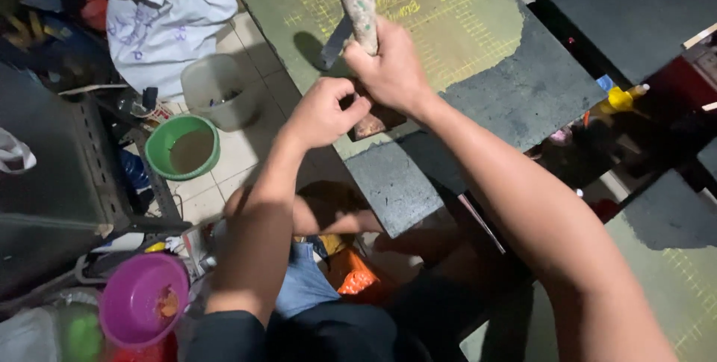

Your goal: Using a hand scraper to remove dried ink or residue from a screen printing frame surface.

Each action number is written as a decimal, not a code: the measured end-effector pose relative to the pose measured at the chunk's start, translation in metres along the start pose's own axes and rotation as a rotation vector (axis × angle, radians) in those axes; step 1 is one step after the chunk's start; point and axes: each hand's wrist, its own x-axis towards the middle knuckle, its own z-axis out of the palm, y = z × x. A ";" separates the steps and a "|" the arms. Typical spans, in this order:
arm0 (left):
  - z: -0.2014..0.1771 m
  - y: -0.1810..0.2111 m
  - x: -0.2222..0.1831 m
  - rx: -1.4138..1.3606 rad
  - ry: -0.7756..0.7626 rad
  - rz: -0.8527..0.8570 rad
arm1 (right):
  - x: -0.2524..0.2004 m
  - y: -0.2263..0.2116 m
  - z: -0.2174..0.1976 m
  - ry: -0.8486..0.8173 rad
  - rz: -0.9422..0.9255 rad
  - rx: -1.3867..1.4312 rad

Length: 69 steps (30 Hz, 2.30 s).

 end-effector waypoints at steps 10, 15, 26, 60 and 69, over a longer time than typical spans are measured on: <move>0.000 -0.004 0.000 0.079 -0.099 -0.027 | -0.016 0.030 0.010 0.095 0.208 0.064; -0.005 -0.007 0.003 0.027 -0.160 -0.038 | -0.012 0.036 0.013 0.104 0.216 0.068; -0.009 -0.006 0.007 0.114 -0.196 -0.089 | -0.010 0.018 0.013 0.055 0.026 -0.032; -0.043 0.027 -0.030 0.110 -0.144 -0.090 | -0.003 -0.010 0.032 -0.033 0.120 0.156; -0.056 0.005 -0.045 0.176 -0.116 -0.187 | 0.003 -0.018 0.067 -0.051 0.152 0.134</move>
